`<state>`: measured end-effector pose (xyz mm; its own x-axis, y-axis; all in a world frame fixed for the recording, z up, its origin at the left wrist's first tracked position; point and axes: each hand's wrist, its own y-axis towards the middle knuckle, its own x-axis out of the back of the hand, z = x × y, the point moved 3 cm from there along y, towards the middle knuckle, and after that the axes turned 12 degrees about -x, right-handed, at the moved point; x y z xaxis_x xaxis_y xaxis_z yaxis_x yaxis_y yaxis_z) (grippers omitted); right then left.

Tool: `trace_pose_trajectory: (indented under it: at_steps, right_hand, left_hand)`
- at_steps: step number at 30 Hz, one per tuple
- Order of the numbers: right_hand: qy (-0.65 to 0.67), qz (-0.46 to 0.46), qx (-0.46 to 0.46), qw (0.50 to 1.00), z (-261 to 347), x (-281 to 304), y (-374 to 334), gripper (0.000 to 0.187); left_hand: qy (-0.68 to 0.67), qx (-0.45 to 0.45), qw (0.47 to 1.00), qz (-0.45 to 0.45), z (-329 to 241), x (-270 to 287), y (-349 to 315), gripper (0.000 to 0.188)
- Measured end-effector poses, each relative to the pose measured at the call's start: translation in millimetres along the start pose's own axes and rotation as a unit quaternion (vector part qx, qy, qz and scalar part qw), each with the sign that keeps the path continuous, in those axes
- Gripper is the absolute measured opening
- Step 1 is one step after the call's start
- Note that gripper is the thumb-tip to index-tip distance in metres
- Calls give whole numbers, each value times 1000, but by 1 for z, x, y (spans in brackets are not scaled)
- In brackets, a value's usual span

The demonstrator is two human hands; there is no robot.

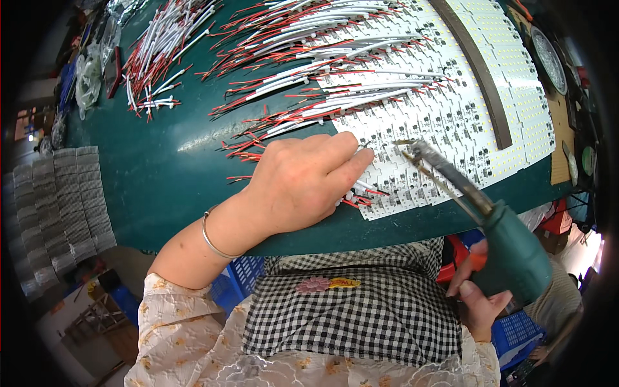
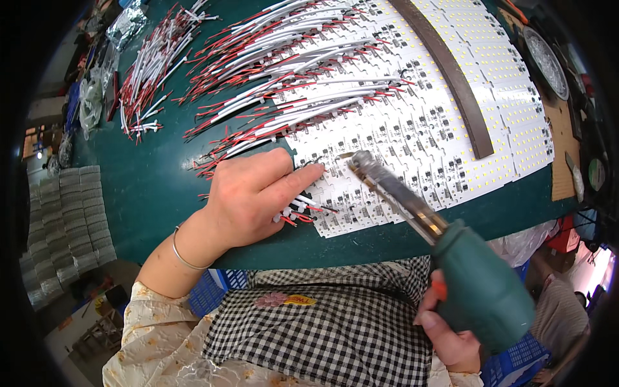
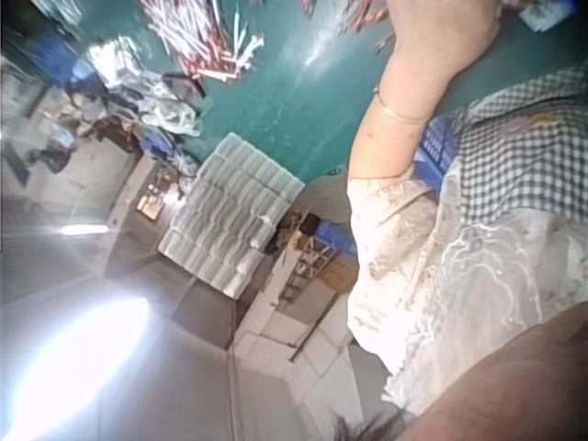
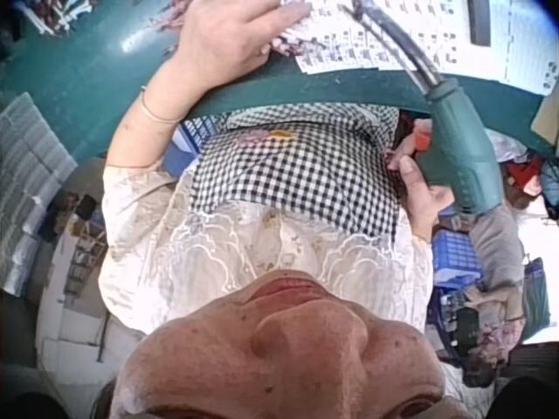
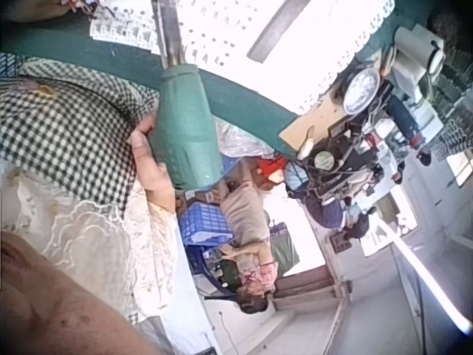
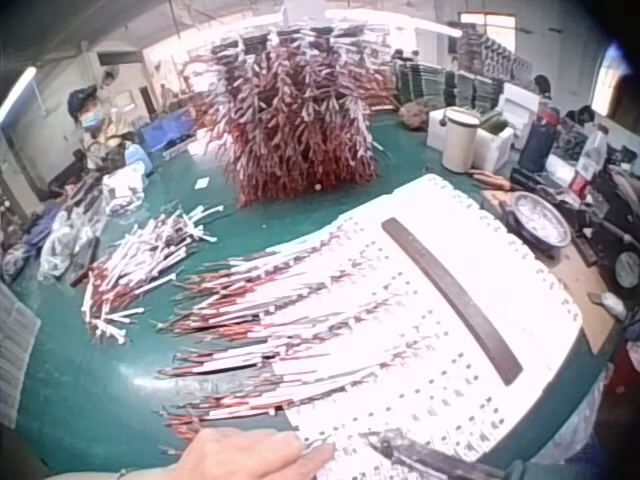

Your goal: The person solders wires onto circuit boards, picking up and positioning the wire ends by hand and attaching them with a soldering gun.

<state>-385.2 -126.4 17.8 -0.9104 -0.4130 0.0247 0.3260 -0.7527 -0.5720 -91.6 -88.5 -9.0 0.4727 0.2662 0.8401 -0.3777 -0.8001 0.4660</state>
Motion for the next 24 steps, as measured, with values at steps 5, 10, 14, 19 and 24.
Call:
trace_pose_trajectory:
  at_steps: [5, 10, 14, 19, 24]
  right_hand:
    - [43, -44, 81, 995, 10, -5, 9, 67]
    - [59, -16, 95, 994, 9, 7, 13, 66]
    - [86, 4, 116, 990, 7, 17, 16, 67]
    - [101, 21, 118, 988, 3, 20, 19, 69]
    - [98, 25, 104, 989, 5, 20, 21, 68]
  left_hand:
    - [7, -4, 1000, 3, -1, 1, 3, 51]
    - [-58, 50, 997, 9, 0, 4, 3, 36]
    - [-73, 59, 991, -99, 10, 10, 7, 24]
    - [-37, 95, 988, -114, 13, 15, 12, 30]
    - [-28, 88, 995, 26, 10, 4, 15, 40]
